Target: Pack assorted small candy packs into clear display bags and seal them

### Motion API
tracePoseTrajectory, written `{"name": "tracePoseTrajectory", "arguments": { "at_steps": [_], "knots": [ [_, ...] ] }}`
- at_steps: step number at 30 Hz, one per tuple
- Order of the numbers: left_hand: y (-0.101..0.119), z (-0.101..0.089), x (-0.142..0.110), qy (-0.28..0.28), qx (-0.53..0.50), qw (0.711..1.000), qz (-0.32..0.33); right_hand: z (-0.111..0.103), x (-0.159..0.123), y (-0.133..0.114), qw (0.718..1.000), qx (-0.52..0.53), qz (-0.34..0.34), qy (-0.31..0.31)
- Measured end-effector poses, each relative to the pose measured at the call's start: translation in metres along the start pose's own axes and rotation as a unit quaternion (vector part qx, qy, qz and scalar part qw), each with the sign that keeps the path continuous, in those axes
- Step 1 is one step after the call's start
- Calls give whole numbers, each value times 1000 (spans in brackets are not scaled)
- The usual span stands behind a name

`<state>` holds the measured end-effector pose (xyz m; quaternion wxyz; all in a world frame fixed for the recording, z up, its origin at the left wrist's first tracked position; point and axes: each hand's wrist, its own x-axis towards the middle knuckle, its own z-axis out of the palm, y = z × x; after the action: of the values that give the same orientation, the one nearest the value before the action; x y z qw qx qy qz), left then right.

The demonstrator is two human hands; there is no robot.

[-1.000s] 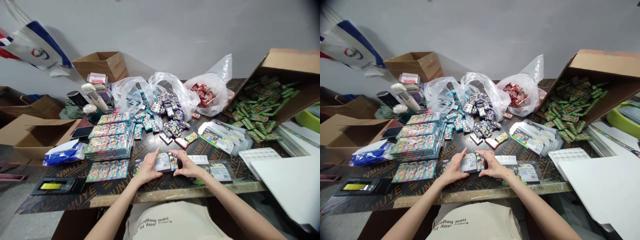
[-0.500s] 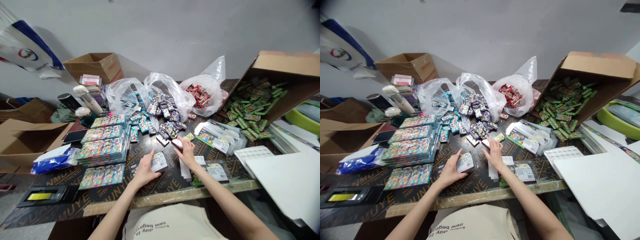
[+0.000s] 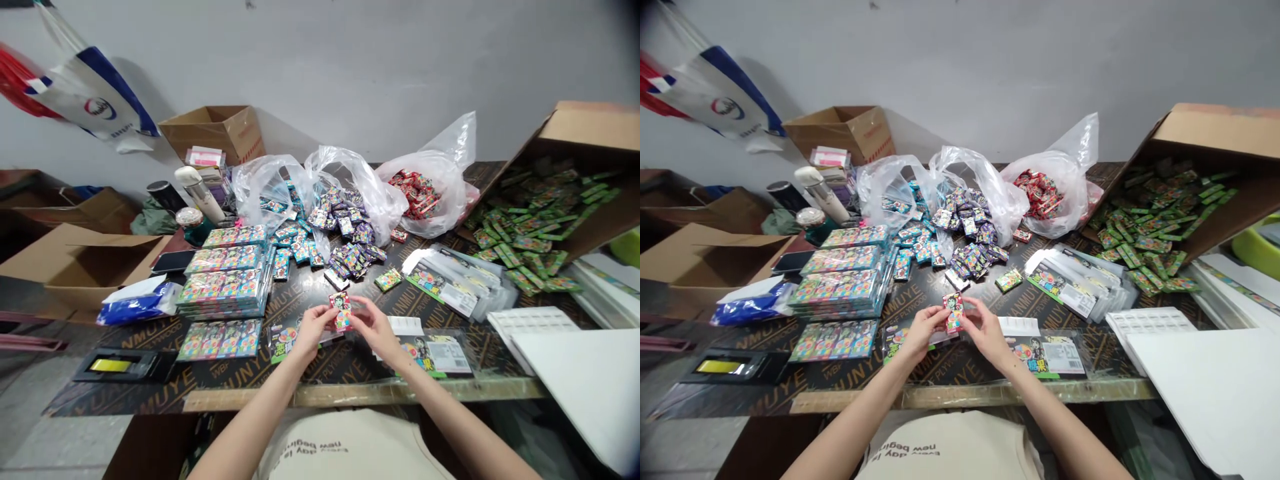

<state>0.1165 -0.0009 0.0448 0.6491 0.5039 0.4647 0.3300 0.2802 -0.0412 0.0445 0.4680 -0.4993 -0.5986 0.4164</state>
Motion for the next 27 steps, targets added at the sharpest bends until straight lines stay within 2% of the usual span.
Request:
{"name": "tracePoseTrajectory", "arguments": {
  "at_steps": [4,7,8,10,11,13,14,16,18,24,25,27],
  "knots": [
    [2,-1,-2,-39,-2,999,-22,-11,-5,-14,983,-145,-102,-41],
    [2,-5,-6,-61,5,998,-27,-18,-2,-15,969,-203,-131,-59],
    [2,-8,-7,-55,29,998,-13,-20,-1,-13,964,-221,-139,-54],
    [-1,-19,-8,-25,153,986,56,-22,2,-8,953,-258,-152,-36],
    [-4,-25,-9,-8,245,964,101,-24,4,-4,948,-277,-153,-26],
    [-10,-37,-10,2,420,892,169,-26,8,5,940,-309,-145,-11],
    [-13,-43,-11,-8,474,862,181,-28,9,9,937,-321,-138,-11],
    [-19,-50,-12,-27,519,833,188,-28,10,18,935,-330,-127,-29],
    [-23,-53,-13,-29,510,837,194,-27,9,23,941,-311,-120,-57],
    [-15,-54,-18,-58,421,882,202,-30,8,18,966,-199,-96,-134],
    [-13,-54,-19,-56,413,886,201,-31,8,16,969,-189,-94,-131],
    [-12,-54,-19,-34,404,892,197,-29,8,13,978,-176,-88,-74]
  ]
}}
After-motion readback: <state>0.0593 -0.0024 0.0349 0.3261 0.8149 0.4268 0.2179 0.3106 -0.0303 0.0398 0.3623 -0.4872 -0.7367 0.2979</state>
